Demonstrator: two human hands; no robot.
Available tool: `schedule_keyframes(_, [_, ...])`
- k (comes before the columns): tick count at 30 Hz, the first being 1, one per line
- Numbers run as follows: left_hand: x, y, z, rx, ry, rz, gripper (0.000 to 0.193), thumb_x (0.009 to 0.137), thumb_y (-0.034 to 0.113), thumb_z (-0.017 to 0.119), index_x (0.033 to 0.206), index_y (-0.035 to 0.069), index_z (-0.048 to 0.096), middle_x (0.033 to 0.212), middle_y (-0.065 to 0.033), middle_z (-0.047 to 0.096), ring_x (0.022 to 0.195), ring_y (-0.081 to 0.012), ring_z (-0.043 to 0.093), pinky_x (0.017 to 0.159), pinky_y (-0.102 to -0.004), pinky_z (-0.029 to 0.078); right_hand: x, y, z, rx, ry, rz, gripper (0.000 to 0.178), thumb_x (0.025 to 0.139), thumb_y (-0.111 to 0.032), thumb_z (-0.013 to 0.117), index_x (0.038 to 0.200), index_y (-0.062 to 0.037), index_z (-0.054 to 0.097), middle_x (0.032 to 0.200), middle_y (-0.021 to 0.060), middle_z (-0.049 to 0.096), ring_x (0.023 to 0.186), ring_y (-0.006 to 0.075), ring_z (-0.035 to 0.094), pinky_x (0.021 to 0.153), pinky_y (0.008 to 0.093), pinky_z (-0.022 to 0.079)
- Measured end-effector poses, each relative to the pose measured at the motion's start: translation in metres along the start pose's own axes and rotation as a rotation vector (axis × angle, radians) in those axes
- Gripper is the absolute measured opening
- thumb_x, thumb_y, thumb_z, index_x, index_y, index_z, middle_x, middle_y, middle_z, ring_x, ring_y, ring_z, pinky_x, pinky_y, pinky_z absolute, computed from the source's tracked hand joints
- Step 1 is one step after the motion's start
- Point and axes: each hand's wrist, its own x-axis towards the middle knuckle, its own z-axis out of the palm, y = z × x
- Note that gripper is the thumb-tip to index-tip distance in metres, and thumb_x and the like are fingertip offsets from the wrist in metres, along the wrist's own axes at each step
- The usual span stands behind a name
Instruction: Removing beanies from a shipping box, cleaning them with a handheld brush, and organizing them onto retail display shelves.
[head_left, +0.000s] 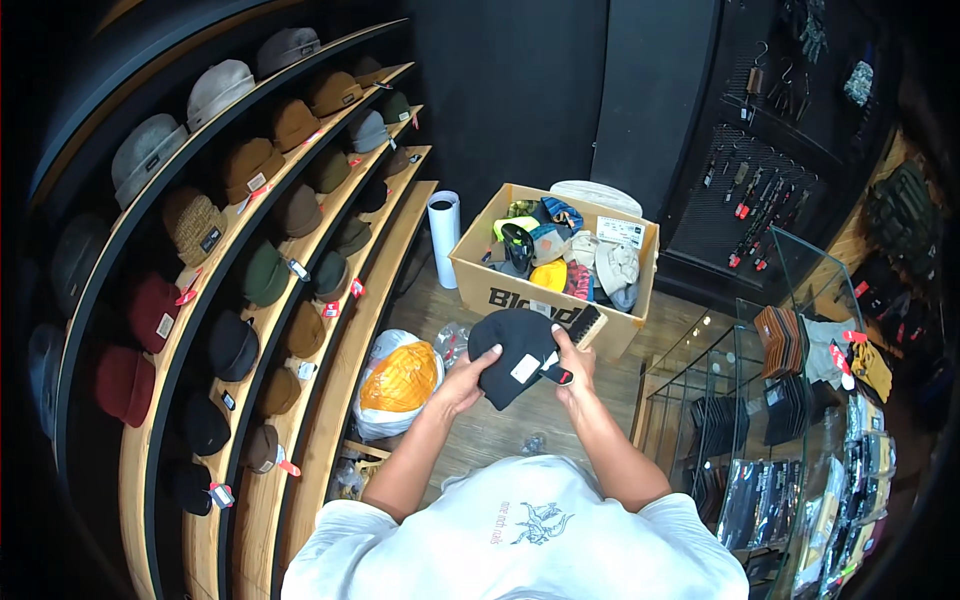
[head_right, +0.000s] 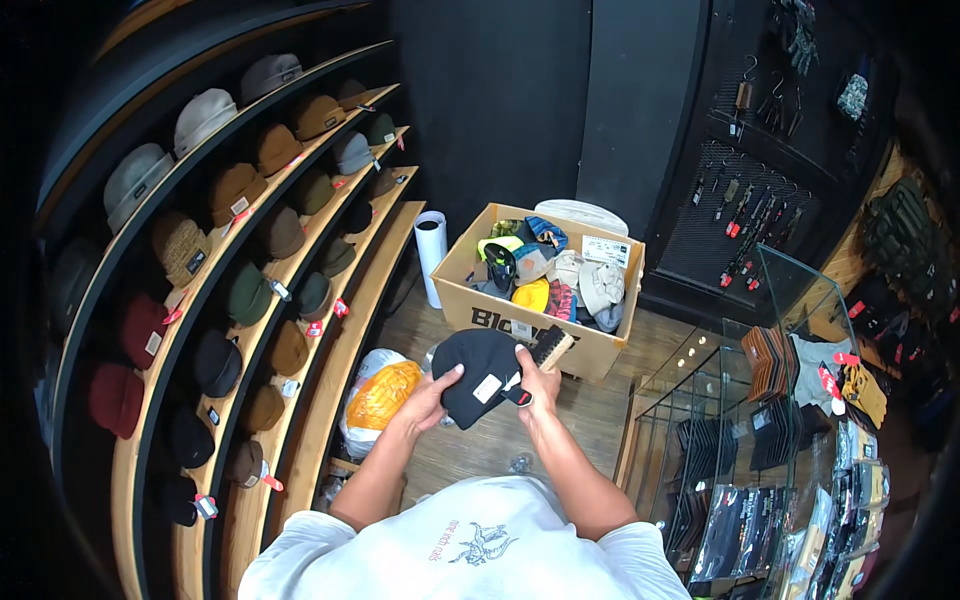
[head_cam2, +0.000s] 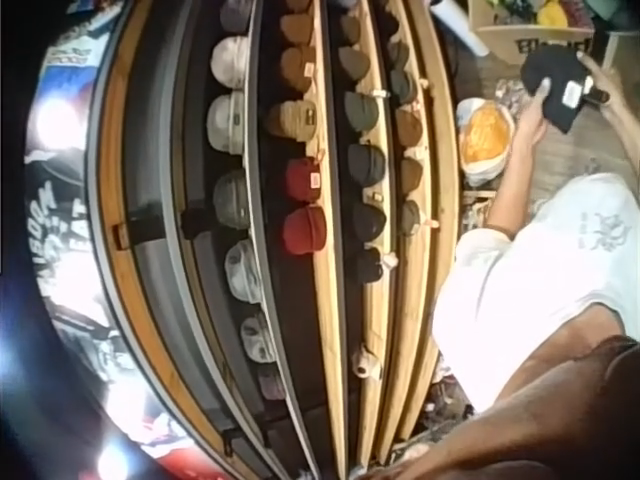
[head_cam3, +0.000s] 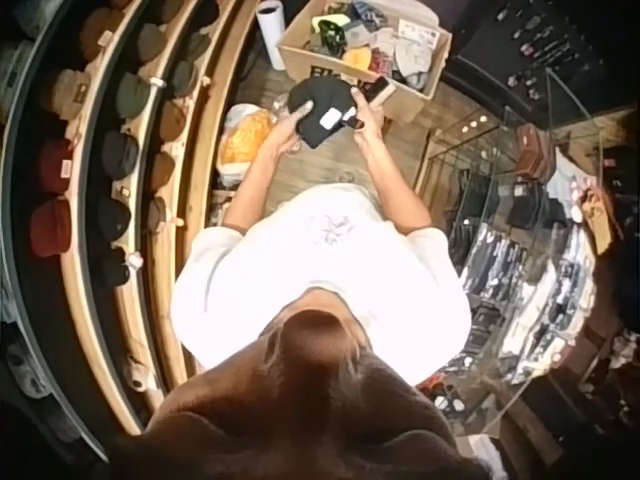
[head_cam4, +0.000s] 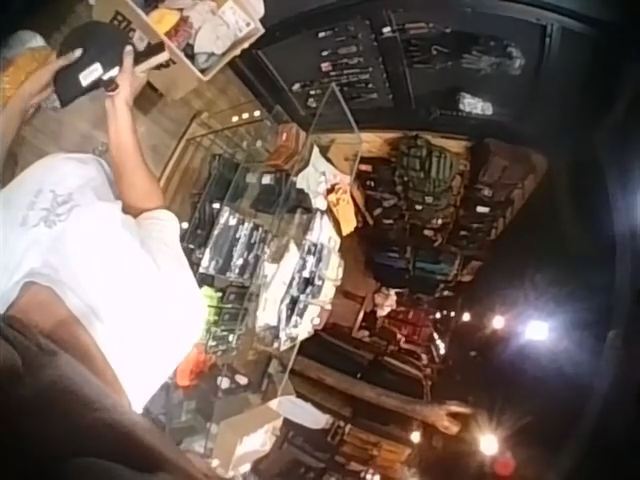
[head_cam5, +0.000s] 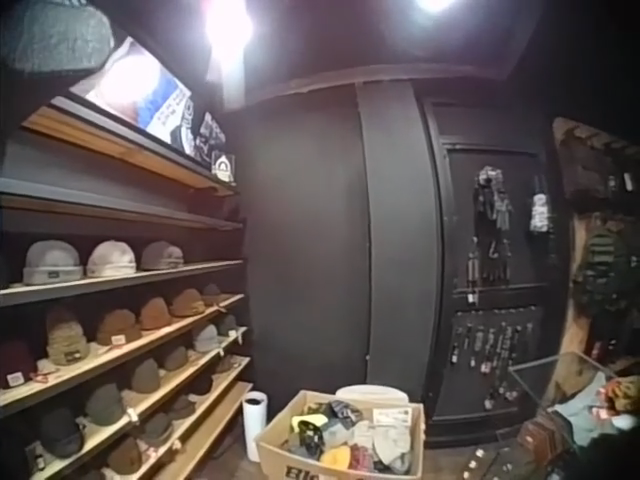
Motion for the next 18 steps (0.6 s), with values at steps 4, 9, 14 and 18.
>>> schedule_keyframes(4, [-0.003, 0.020, -0.035, -0.296, -0.200, 0.042, 0.063, 0.100, 0.047, 0.051, 0.141, -0.001, 0.044, 0.132, -0.0146, 0.060, 0.122, -0.0249, 0.059, 0.104, -0.0387, 0.047, 0.001, -0.006, 0.000, -0.005, -0.004, 0.020, 0.031, 0.087, -0.012, 0.073, 0.110, 0.0038, 0.063, 0.099, 0.0106, 0.069, 0.082, 0.0189, 0.068, 0.068, 0.0323, 0.056])
schedule_keyframes(9, [0.018, -0.022, -0.019, -0.511, -0.159, 0.183, 0.093, 0.091, 0.075, 0.037, 0.152, 0.004, 0.030, 0.151, -0.0157, 0.042, 0.136, -0.0288, 0.046, 0.114, -0.0441, 0.036, -0.001, 0.010, 0.008, 0.078, -0.039, 0.083, 0.032, 0.087, -0.013, 0.073, 0.113, 0.0019, 0.062, 0.099, 0.0095, 0.068, 0.079, 0.0177, 0.067, 0.068, 0.0315, 0.055])
schedule_keyframes(14, [0.018, -0.010, -0.027, -0.368, -0.252, 0.033, 0.085, 0.091, 0.066, 0.051, 0.149, 0.005, 0.037, 0.149, -0.0150, 0.046, 0.134, -0.0276, 0.048, 0.113, -0.0435, 0.040, 0.004, 0.009, 0.004, 0.050, -0.012, 0.021, 0.030, 0.089, -0.007, 0.069, 0.116, 0.0010, 0.058, 0.100, 0.0068, 0.067, 0.077, 0.0160, 0.065, 0.066, 0.0306, 0.054])
schedule_keyframes(18, [0.016, -0.007, -0.010, -0.313, -0.150, -0.131, 0.050, 0.099, 0.026, 0.058, 0.139, -0.002, 0.047, 0.136, -0.0156, 0.057, 0.121, -0.0254, 0.060, 0.106, -0.0390, 0.048, 0.017, 0.010, -0.003, -0.128, -0.142, 0.015, 0.028, 0.087, -0.018, 0.076, 0.106, -0.0005, 0.063, 0.093, 0.0043, 0.066, 0.074, 0.0125, 0.062, 0.063, 0.0292, 0.051])
